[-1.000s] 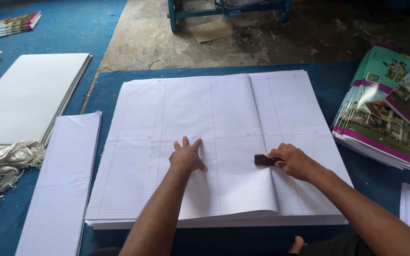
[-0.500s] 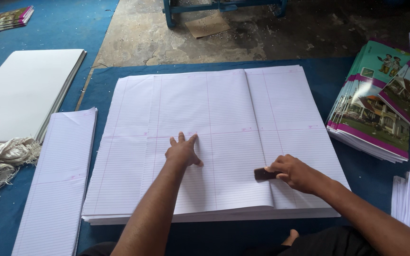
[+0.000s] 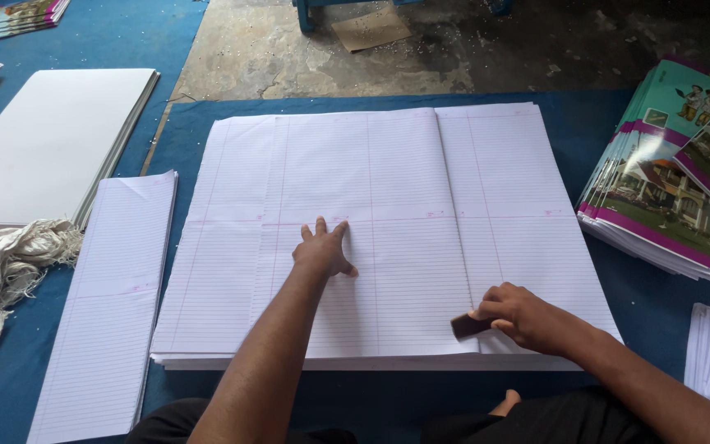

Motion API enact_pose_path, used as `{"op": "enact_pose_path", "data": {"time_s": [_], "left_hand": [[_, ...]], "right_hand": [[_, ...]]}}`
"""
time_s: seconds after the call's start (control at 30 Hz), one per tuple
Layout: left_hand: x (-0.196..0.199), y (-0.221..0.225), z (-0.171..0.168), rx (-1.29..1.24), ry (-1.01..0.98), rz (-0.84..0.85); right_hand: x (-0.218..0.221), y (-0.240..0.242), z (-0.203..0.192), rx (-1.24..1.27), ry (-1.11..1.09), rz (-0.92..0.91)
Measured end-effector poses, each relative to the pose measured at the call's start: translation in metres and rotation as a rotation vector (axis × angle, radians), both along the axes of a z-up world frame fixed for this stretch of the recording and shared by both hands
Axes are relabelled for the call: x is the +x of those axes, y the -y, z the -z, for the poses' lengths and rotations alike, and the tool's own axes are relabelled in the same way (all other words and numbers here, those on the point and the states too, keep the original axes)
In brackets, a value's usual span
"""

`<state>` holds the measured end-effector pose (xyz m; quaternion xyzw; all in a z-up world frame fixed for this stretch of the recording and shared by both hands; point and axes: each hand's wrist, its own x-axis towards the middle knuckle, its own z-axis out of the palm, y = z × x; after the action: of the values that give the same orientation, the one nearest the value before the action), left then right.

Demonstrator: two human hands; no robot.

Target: The person folds large lined paper sheets in half using a wooden block to press the crease. They repeat this process for multiple sheets, stacking the folded pieces to the side.

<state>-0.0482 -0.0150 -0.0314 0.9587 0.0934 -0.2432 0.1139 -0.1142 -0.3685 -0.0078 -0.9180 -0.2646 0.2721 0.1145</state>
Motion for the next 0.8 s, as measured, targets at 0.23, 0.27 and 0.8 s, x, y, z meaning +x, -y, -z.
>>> {"op": "enact_pose_path", "data": {"time_s": [0.23, 0.27, 0.8], "left_hand": [[-0.001, -0.001, 0.001, 0.006, 0.004, 0.001], [-0.001, 0.0, 0.001, 0.008, 0.003, 0.002], [-0.001, -0.001, 0.002, 0.03, 0.013, 0.015]], "right_hand": [[-0.008, -0.006, -0.011, 0.021, -0.074, 0.044], [-0.008, -0.006, -0.012, 0.003, -0.099, 0.06], [0.029, 0.025, 0.042, 0.448, -0.189, 0.509]]}}
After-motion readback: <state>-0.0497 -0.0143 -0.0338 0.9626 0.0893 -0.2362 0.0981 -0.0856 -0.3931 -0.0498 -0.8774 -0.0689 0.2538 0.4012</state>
